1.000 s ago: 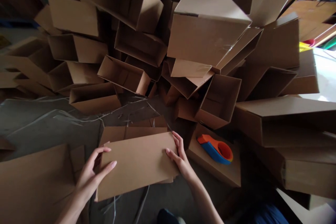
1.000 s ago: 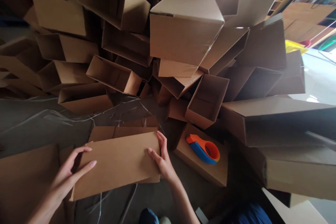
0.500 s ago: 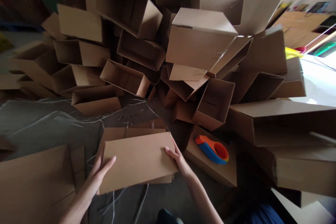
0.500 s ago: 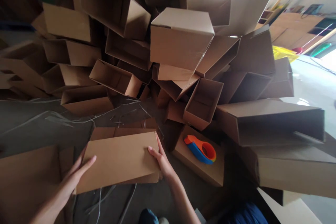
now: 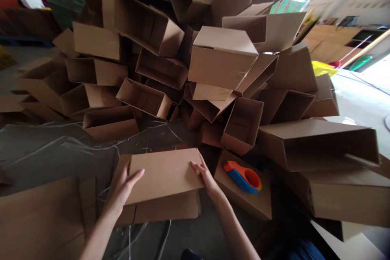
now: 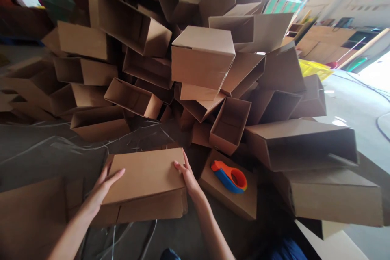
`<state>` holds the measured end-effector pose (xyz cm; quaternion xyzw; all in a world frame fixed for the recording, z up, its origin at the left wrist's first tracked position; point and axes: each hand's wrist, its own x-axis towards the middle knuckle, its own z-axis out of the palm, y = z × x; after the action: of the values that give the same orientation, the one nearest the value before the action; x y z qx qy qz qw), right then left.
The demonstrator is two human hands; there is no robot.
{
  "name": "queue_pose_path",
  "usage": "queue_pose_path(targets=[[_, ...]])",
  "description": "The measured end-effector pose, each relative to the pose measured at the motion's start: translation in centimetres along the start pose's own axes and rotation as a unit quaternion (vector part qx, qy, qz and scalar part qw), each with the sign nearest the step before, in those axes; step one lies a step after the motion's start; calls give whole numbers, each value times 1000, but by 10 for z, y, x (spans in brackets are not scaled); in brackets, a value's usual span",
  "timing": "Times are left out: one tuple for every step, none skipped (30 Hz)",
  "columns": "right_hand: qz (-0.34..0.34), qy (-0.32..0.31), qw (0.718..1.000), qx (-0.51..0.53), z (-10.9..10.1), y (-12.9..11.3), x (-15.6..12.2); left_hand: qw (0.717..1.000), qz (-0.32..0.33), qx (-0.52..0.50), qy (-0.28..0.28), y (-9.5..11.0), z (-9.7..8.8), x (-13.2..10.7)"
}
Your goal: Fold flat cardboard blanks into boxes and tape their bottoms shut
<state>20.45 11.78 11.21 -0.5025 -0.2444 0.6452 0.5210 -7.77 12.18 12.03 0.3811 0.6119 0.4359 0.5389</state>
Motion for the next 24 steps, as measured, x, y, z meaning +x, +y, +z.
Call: queue_pose_path(targets=[[1,-1,1000,-2,-2,2,0,1000,-3,-3,7,-2,1,0],[0,-1,1000,-4,-4,3,1,1000,-7,-5,13,-5,1,1],[-1,0,1000,-5,-5,4,1,1000,-9,-4,18,-6,1,1],[-2,1,1000,-7,-5,5,1,1000,-10,0,20,-8,0,1],[-3,3,1000,-8,-5,5,1,1000,-10,3,18,-9,-1,1],[-3,3,1000,-10,-5,5,1,1000,-11,6,15,-9,-1,1],[-3,2,1000,-14,-6,5,0,1000,-11,6,11,-10,-2,1],[-7,2,1000,-20,-6,6,0,1000,-11,6,9,-10,-2,1],[-16,1,999,-28,-6,6,0,1000,-10,6,9,-10,-2,1],[-32,1,999,-38,-7,7,0,1000,-9,8,9,-11,-2,0],[-53,3,997,-49,-8,8,1,1000,-5,14,14,-12,-2,0],[-74,4,995,-62,-9,8,1,1000,5,21,22,-13,-1,0],[-90,2,993,-73,-10,9,2,999,21,30,32,-15,-1,1],[-100,-4,992,-82,-11,9,3,998,39,39,40,-17,-1,1],[-104,-14,990,-91,-11,9,4,996,59,49,46,-20,-1,2],[-106,-23,989,-101,-12,9,4,994,77,59,51,-22,-1,4],[-109,-31,987,-113,-12,8,5,992,92,68,51,-24,-2,5],[-114,-34,985,-126,-12,8,5,991,103,76,49,-26,-3,7],[-121,-33,983,-137,-12,7,5,989,112,82,49,-27,-3,8],[-126,-30,981,-146,-12,7,5,988,120,88,50,-28,-4,9],[-129,-27,980,-149,-12,7,5,987,126,91,51,-29,-5,10],[-129,-27,980,-149,-12,6,5,986,127,93,49,-30,-6,11],[-127,-27,981,-146,-13,6,5,986,126,97,44,-30,-7,12],[-125,-28,981,-143,-13,6,5,986,125,101,40,-31,-8,12]])
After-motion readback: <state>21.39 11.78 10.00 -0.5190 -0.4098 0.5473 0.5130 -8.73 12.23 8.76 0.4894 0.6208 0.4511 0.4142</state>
